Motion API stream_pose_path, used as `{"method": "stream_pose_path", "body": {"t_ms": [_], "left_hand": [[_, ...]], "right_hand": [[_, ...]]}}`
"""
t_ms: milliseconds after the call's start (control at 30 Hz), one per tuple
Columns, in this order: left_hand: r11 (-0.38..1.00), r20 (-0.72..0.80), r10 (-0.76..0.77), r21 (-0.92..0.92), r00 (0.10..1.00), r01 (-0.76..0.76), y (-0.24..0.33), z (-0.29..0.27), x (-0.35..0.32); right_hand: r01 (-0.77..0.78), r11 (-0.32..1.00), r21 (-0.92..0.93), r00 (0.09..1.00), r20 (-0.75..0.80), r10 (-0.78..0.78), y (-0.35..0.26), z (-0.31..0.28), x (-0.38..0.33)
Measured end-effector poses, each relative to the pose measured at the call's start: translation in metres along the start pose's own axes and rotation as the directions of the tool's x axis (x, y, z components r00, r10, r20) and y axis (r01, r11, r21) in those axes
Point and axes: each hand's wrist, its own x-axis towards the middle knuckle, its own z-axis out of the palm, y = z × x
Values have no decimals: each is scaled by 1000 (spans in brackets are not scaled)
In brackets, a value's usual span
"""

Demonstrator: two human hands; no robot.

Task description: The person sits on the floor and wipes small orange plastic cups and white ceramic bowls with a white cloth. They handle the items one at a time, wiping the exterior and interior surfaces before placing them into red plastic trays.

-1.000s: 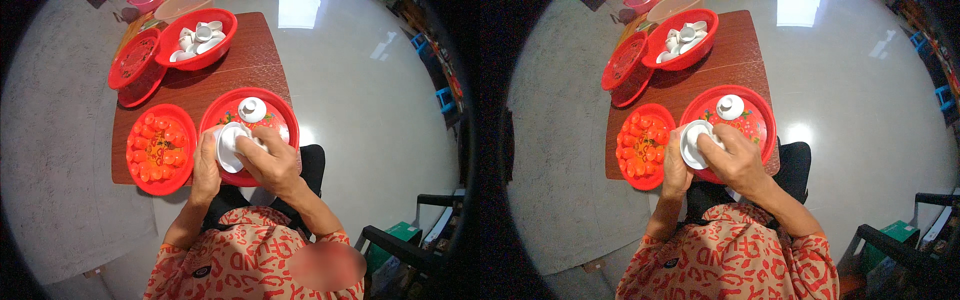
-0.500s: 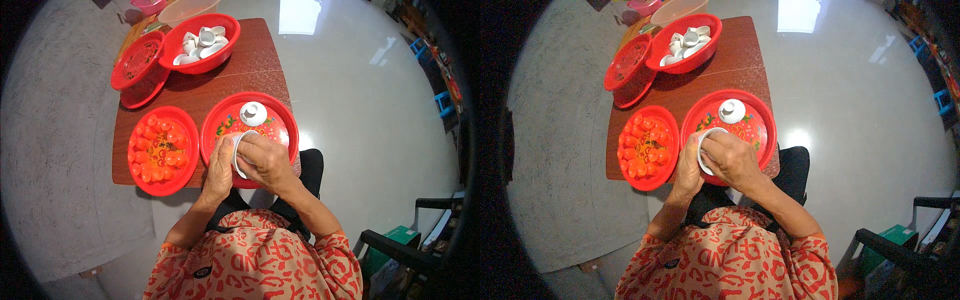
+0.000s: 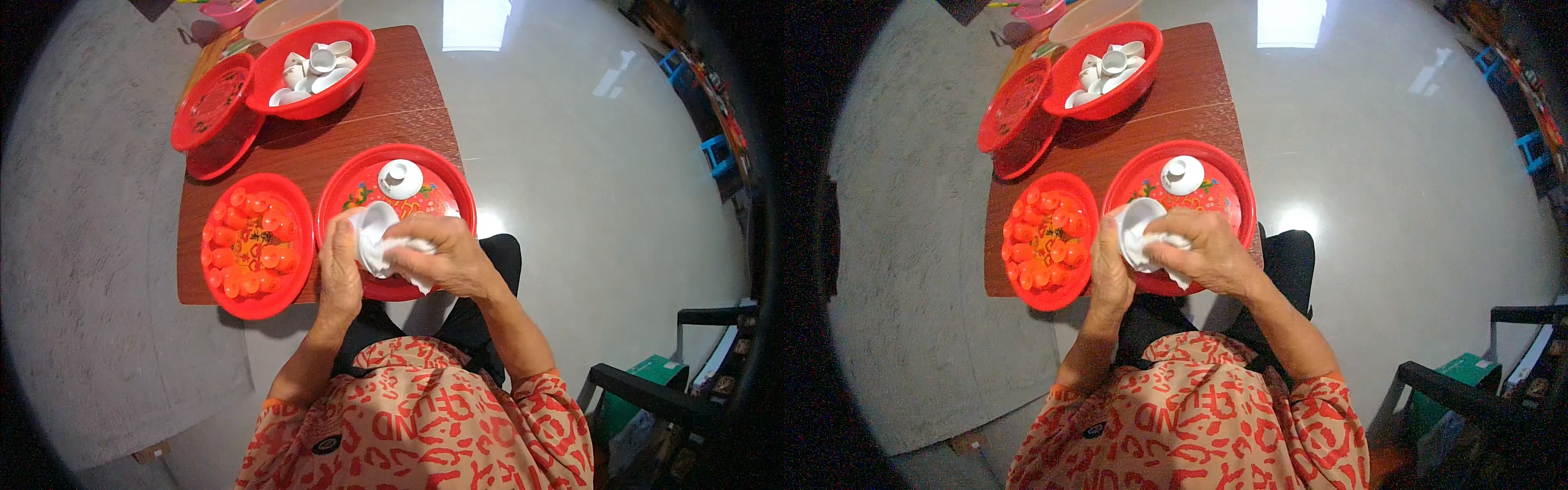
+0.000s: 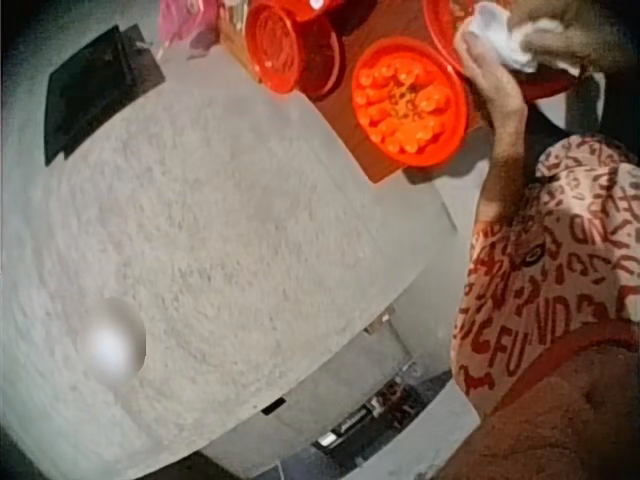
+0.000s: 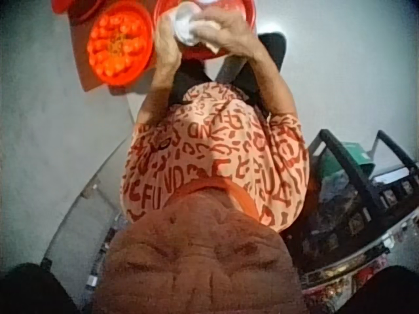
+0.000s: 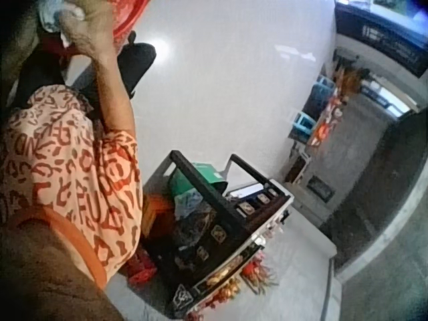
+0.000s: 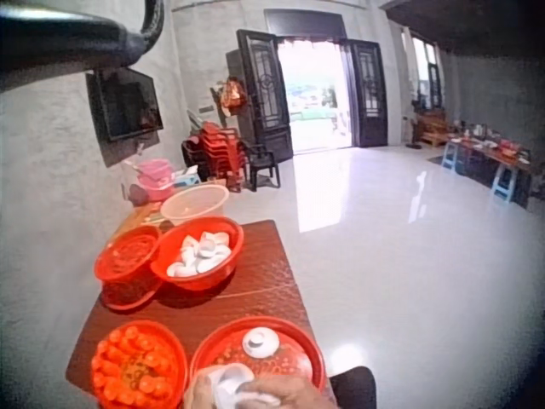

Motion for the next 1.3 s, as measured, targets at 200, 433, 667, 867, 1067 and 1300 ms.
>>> {"method": "stream_pose_path", "body": {"t_ms": [200, 433, 667, 867, 1067, 1300], "left_hand": [[971, -117, -121, -219, 986, 93, 8, -1, 6], [849, 26, -281, -459, 959, 261, 16, -9, 4], [798, 221, -327, -457, 919, 393, 6, -13, -2], [830, 247, -324, -389, 913, 399, 14, 2, -6], [954, 157, -190, -205, 969, 220, 15, 2, -8], [938, 210, -212, -231, 954, 259, 16, 6, -11]], "right_hand": [[551, 669, -499, 747, -64, -662, -27, 47, -64], [326, 469, -821, 942, 240, -233, 72, 9, -97], [241, 708, -663, 917, -83, -390, -9, -25, -70], [329, 523, -787, 730, -139, -669, -15, 10, -19], [245, 446, -861, 849, -32, -528, -7, 24, -12], [344, 693, -634, 880, -39, -473, -3, 29, -10]]}}
